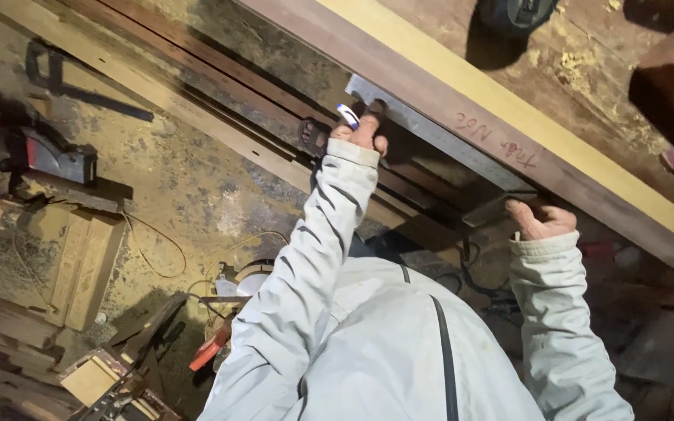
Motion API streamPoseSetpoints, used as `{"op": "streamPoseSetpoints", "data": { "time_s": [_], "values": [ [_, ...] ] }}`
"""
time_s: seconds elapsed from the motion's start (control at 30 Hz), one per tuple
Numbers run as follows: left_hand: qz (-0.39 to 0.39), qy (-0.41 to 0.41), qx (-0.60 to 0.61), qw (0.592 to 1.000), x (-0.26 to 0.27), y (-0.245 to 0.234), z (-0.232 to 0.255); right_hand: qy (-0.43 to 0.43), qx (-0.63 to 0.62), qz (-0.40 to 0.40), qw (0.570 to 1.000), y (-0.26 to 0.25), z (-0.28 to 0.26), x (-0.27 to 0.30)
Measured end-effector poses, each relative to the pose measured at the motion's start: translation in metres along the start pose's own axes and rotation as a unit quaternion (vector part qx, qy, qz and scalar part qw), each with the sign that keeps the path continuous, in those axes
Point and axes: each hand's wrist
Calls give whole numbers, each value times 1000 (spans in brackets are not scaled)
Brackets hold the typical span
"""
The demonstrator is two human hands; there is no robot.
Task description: Marking measurements and lines on a wooden plank using a square, pen, and tape measure on a workbench.
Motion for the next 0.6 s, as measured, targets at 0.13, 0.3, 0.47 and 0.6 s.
{"op": "streamPoseSetpoints", "data": {
  "time_s": [0.13,0.3,0.47,0.6],
  "values": [
    [15,10,7,1000,-10,-1,-9,28,9,-1,1000,-1,-4,1],
    [24,8,-14,1000,-10,-2,-5,28,15,13,999,4,9,-6],
    [19,23,-15,999,-19,-7,-12,44,20,22,999,1,-7,0],
    [16,20,31,999,-21,-10,-14,9,-14,7,1000,2,7,-5]
  ]
}}
Point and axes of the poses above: each hand's wrist, its own x-axis away from the middle knuckle, its own y-axis out of the palm, z = x × y, and after that the axes turned 5 degrees about -z, right-handed
